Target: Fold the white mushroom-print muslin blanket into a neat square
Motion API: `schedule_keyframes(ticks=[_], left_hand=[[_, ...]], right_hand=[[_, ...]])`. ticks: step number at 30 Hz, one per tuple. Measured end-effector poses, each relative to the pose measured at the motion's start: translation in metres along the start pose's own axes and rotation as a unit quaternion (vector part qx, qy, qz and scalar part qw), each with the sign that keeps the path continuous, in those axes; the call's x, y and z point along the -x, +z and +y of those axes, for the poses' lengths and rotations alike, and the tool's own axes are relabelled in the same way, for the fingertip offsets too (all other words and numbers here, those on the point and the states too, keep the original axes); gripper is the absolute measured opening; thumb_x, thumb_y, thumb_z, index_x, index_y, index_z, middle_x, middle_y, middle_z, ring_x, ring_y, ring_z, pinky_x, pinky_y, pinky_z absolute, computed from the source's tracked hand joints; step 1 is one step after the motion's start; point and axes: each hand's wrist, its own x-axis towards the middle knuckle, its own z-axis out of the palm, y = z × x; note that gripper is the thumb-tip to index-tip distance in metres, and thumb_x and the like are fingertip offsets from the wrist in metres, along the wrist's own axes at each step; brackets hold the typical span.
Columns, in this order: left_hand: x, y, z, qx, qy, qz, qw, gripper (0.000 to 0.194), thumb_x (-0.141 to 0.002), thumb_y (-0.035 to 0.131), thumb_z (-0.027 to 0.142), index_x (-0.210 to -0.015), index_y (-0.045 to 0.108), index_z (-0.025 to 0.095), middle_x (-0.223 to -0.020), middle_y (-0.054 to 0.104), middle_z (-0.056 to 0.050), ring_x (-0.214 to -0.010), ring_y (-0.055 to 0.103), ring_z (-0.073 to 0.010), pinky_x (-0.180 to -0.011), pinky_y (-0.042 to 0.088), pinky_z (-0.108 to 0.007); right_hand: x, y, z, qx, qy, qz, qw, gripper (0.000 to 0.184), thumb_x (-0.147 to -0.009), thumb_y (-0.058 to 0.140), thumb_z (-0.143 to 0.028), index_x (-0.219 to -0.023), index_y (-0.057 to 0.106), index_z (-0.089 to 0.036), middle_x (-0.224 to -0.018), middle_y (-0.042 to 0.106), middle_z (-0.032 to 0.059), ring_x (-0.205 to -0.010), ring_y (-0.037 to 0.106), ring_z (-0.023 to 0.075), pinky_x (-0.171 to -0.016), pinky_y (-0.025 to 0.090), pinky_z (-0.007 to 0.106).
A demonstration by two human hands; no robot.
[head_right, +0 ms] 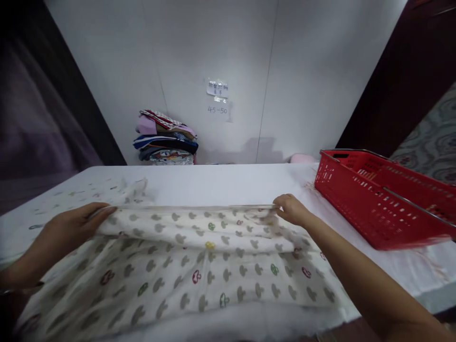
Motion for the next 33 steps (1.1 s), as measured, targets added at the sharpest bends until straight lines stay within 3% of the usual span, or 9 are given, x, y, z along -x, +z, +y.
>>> schedule_keyframes(ticks=[5,8,10,12,15,19,22,27,33], left_hand=[[0.030,0.040,-0.029,-0.064,-0.075,-0.149,0.984,0.034,-0.083,0.034,0.052,-0.092,0.059,0.031,-0.096,0.071,0.007,-0.093,0.061,-0.0217,-0.077,0.047,-0.029],[0.042,0.050,-0.029,-0.052,-0.064,-0.183,0.980,0.041,-0.087,0.031,0.049,-0.096,0.062,0.025,-0.105,0.069,-0.004,-0.095,0.061,-0.0253,-0.076,0.048,-0.033],[0.044,0.045,-0.019,-0.070,-0.051,-0.163,0.983,0.042,-0.087,0.034,0.043,-0.105,0.062,0.018,-0.111,0.065,-0.010,-0.099,0.060,-0.0294,-0.080,0.048,-0.038],[0.044,0.040,0.005,-0.087,-0.011,-0.101,0.991,0.040,-0.085,0.039,0.030,-0.114,0.059,0.012,-0.118,0.061,-0.014,-0.106,0.057,-0.0315,-0.088,0.045,-0.043],[0.054,0.043,0.075,-0.014,0.119,-0.014,0.993,0.037,-0.084,0.040,0.019,-0.115,0.059,0.014,-0.119,0.061,-0.011,-0.110,0.054,-0.0263,-0.095,0.041,-0.039],[0.088,0.073,0.192,0.112,0.405,-0.032,0.907,0.029,-0.081,0.053,0.016,-0.110,0.060,0.020,-0.117,0.061,-0.005,-0.109,0.052,-0.0215,-0.096,0.039,-0.036],[0.102,0.097,0.253,0.114,0.505,-0.013,0.855,0.031,-0.079,0.055,0.008,-0.108,0.059,0.018,-0.122,0.058,-0.009,-0.113,0.049,-0.0247,-0.092,0.038,-0.039],[0.093,0.110,0.286,0.125,0.461,-0.039,0.878,0.016,-0.084,0.049,0.008,-0.083,0.063,0.016,-0.086,0.066,-0.008,-0.089,0.060,-0.0230,-0.080,0.040,-0.038],[0.103,0.089,0.290,0.298,0.405,-0.004,0.865,0.027,-0.086,0.049,0.013,-0.111,0.054,0.022,-0.109,0.066,-0.004,-0.101,0.059,-0.0203,-0.085,0.041,-0.035]], right_hand=[[0.018,0.009,-0.025,-0.194,0.036,-0.013,0.980,0.013,-0.079,0.048,-0.023,-0.082,0.059,-0.017,-0.086,0.064,0.0055,-0.080,0.054,0.0185,-0.078,0.041,0.030],[0.018,0.013,-0.035,-0.363,0.047,0.009,0.931,0.018,-0.079,0.051,-0.035,-0.085,0.057,-0.019,-0.093,0.063,0.0039,-0.086,0.055,0.0188,-0.077,0.042,0.030],[0.015,0.018,-0.035,-0.438,0.066,0.028,0.896,0.025,-0.074,0.056,-0.043,-0.082,0.056,-0.019,-0.084,0.062,0.0026,-0.079,0.054,0.0173,-0.072,0.042,0.029],[0.012,0.025,-0.031,-0.477,0.108,0.059,0.870,0.031,-0.069,0.061,-0.048,-0.077,0.056,-0.018,-0.071,0.058,-0.0003,-0.067,0.051,0.0142,-0.065,0.040,0.028],[0.009,0.038,-0.030,-0.513,0.161,0.107,0.836,0.037,-0.062,0.066,-0.052,-0.073,0.056,-0.018,-0.063,0.054,-0.0031,-0.060,0.046,0.0116,-0.061,0.037,0.027],[0.010,0.048,-0.044,-0.545,0.176,0.128,0.810,0.039,-0.059,0.069,-0.053,-0.072,0.058,-0.018,-0.062,0.054,-0.0037,-0.058,0.044,0.0101,-0.058,0.034,0.026],[0.013,0.049,-0.059,-0.555,0.175,0.130,0.802,0.040,-0.057,0.071,-0.053,-0.071,0.058,-0.018,-0.062,0.055,-0.0037,-0.058,0.045,0.0099,-0.057,0.034,0.025],[0.020,0.050,-0.076,-0.573,0.182,0.161,0.783,0.042,-0.054,0.072,-0.055,-0.069,0.058,-0.018,-0.060,0.054,-0.0045,-0.057,0.045,0.0098,-0.057,0.035,0.025],[0.040,0.057,-0.103,-0.614,0.160,0.169,0.754,0.032,-0.068,0.068,-0.047,-0.078,0.061,-0.017,-0.063,0.055,-0.0040,-0.058,0.044,0.0097,-0.056,0.034,0.024]])
